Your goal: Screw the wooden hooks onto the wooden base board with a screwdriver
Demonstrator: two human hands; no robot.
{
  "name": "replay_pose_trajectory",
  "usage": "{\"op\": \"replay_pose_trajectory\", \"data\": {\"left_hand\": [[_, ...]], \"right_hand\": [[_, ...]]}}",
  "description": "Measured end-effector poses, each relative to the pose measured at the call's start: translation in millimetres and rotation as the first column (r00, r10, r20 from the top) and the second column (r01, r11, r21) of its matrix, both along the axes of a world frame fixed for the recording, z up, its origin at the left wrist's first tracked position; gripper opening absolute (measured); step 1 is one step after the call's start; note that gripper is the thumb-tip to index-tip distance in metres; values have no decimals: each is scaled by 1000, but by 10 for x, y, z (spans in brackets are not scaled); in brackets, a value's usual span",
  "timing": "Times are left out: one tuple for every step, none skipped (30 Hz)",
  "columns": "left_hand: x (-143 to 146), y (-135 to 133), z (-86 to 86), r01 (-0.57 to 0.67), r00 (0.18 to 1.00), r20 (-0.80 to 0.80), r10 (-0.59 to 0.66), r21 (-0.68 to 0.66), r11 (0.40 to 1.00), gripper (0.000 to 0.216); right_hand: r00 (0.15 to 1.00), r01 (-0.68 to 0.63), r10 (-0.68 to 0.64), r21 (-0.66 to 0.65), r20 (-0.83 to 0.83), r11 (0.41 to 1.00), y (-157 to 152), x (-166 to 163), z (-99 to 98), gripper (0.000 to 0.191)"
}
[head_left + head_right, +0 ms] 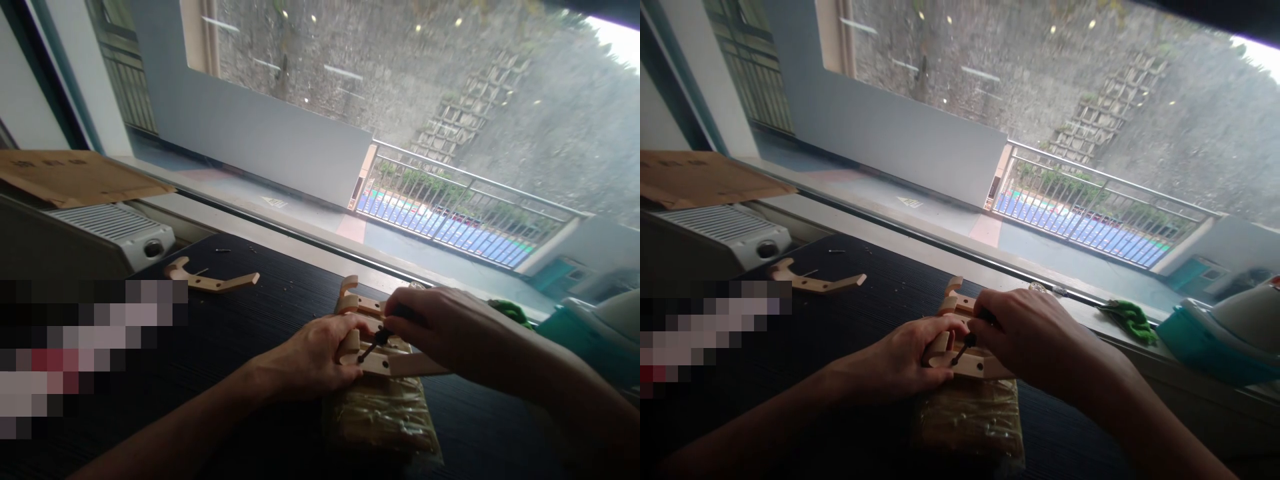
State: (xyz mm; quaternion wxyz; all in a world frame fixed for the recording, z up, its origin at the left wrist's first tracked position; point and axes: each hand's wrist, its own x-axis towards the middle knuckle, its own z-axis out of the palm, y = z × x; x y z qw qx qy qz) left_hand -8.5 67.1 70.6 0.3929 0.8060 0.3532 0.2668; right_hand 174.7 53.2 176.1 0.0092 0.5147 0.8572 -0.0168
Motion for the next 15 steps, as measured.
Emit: {"op": "replay_pose_trajectory", "data": {"left_hand": [[-1, -2, 9, 2, 1000, -3, -2, 1, 1000, 40], [-2, -3, 16, 4, 1000, -7, -4, 1, 1000, 39], [-2, -3, 22, 5, 1000, -10, -5, 0, 1000, 39], [-2, -4, 25, 6, 1000, -9, -7, -3, 1000, 39], [-1, -3, 25, 9, 1000, -4, -9, -7, 1000, 39], [0, -3, 23, 10, 1000, 3, -10, -10, 1000, 39], [2, -2, 18, 8, 1000, 9, -8, -12, 1000, 39], [5, 0, 13, 4, 1000, 11, -4, -13, 1000, 39], [7, 1, 7, 0, 1000, 7, 1, -13, 1000, 38], [8, 2, 3, -4, 1000, 0, 4, -12, 1000, 38], [9, 3, 2, -6, 1000, -8, 6, -10, 1000, 39], [8, 3, 3, -5, 1000, -15, 4, -10, 1000, 39], [7, 3, 6, -1, 1000, -19, 1, -12, 1000, 40], [5, 2, 12, 2, 1000, -21, -2, -16, 1000, 40], [3, 0, 19, 1, 1000, -21, -2, -22, 1000, 40]], "right_hand": [[1000, -27, 27, 6, -1, 1000, -11, 9, 20, 22], [998, -61, 61, 15, -10, 998, -20, 16, 39, 17], [995, -95, 96, 22, -20, 995, -27, 19, 56, 13], [991, -128, 129, 28, -31, 991, -30, 18, 69, 14], [986, -158, 159, 31, -41, 987, -31, 13, 77, 18], [982, -182, 184, 30, -48, 983, -29, 4, 81, 21], [978, -199, 200, 28, -54, 980, -23, -7, 80, 22], [977, -204, 206, 24, -57, 979, -16, -18, 76, 22], [978, -199, 200, 20, -59, 980, -8, -26, 69, 20], [980, -187, 187, 15, -62, 982, 1, -31, 62, 18], [984, -168, 168, 8, -64, 986, 10, -30, 55, 17], [987, -146, 146, 1, -69, 989, 18, -23, 48, 17], [989, -127, 126, -7, -77, 992, 26, -12, 42, 17], [990, -111, 110, -17, -86, 994, 31, 3, 35, 17], [991, -100, 96, -31, -94, 995, 35, 20, 29, 17]]}}
